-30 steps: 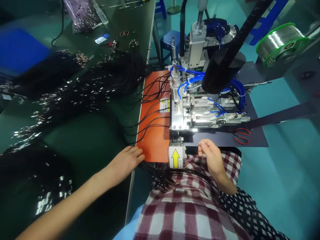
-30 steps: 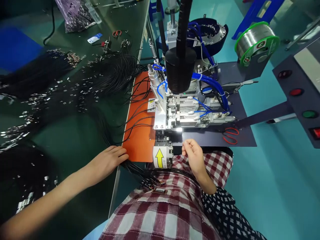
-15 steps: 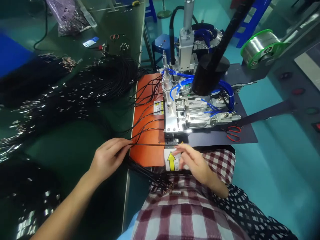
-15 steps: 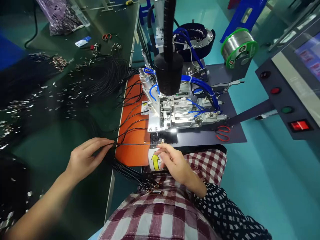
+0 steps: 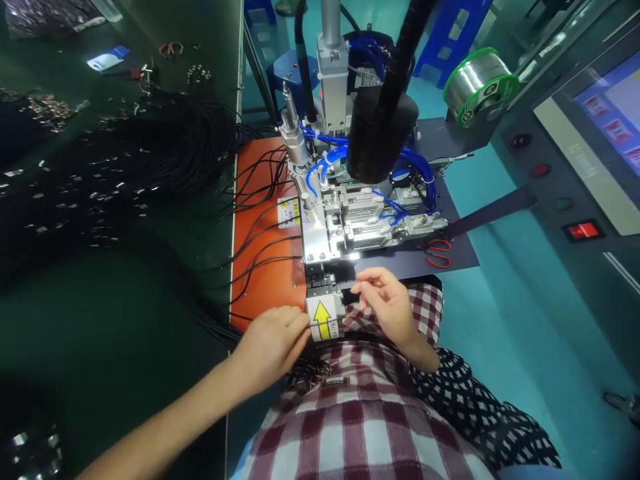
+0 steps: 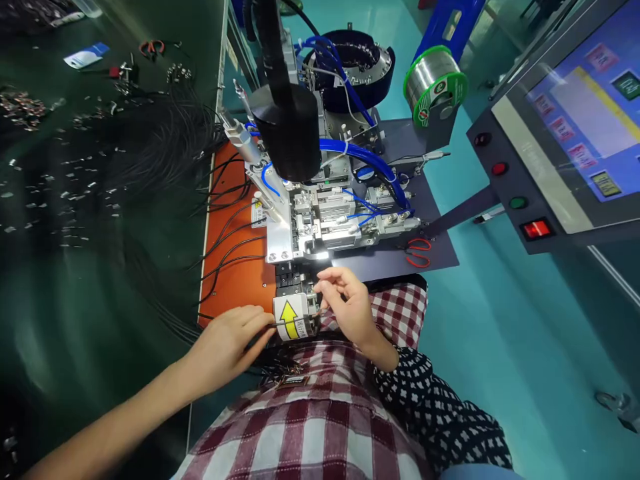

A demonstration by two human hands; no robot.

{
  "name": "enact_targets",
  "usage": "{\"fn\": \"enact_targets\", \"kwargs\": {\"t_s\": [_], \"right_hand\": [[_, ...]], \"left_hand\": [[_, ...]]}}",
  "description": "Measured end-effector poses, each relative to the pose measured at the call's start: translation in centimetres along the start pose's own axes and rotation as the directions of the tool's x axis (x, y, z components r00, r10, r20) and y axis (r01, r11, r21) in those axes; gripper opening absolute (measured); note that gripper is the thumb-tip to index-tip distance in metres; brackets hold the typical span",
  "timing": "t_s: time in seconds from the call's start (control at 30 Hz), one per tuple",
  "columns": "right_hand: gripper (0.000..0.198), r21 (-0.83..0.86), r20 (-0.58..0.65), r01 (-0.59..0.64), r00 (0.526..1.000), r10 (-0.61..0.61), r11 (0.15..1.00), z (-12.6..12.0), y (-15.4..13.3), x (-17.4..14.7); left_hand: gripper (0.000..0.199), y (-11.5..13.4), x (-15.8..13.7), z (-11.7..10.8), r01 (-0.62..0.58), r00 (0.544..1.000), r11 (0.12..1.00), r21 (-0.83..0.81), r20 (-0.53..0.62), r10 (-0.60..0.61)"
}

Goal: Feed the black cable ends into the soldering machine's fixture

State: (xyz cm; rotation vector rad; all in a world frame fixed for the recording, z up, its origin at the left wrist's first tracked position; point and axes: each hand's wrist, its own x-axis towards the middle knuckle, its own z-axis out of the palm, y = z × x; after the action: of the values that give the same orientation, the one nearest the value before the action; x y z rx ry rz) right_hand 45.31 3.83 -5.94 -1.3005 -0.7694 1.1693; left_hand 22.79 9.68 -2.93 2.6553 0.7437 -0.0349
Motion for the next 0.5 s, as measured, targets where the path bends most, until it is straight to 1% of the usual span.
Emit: {"fn": "enact_targets", "kwargs": {"t_s": [0.07,0.17,0.23,0.3,0.33,0.37,0.43,0.5], "right_hand": [[0.016,0.0,-0.028,0.0,1.0,0.0,1.0,-0.4,-0.2,0.3],[0.018,-0.007,-0.028,-0.025,0.999,0.025,1.0,-0.8,-0.2,0.5],[0.02,-0.01,-0.004,-0.036,0.999,0.036,0.999,-1.0,0.0,0.4],[0.02,-0.014,0.029,-0.043,0.999,0.043,0.999,-1.1,0.1,0.2],[0.02,-0.017,0.046,-0.046,0.998,0.046,0.999,-1.1,0.1,0.1],[0.02,-0.019,0.061,-0.047,0.997,0.049,0.999,-1.2,0.1,0.0],[0.019,-0.018,0.085,-0.054,0.995,0.055,0.998,-1.2,0.0,-0.1],[0.019,-0.01,0.101,-0.065,0.993,0.065,0.998,-1.0,-0.2,-0.2]], "left_hand": [[0.023,1.7,1.3,0.2,-0.006,1.0,0.992,-0.124,0.014,0.008],[0.024,3.5,3.1,-0.3,-0.001,1.0,0.972,-0.234,0.025,0.007],[0.025,4.1,4.0,-0.7,0.014,0.999,0.955,-0.296,0.034,-0.003],[0.026,4.2,4.5,-1.0,0.044,0.999,0.912,-0.407,0.038,-0.032],[0.026,4.1,4.7,-1.1,0.069,0.998,0.87,-0.488,0.035,-0.059],[0.023,3.9,4.9,-1.0,0.101,0.995,0.808,-0.58,0.036,-0.098],[0.017,3.3,5.0,-0.9,0.178,0.977,0.627,-0.759,0.059,-0.205],[0.013,2.8,4.9,-0.6,0.239,0.944,0.442,-0.865,0.101,-0.313]]}}
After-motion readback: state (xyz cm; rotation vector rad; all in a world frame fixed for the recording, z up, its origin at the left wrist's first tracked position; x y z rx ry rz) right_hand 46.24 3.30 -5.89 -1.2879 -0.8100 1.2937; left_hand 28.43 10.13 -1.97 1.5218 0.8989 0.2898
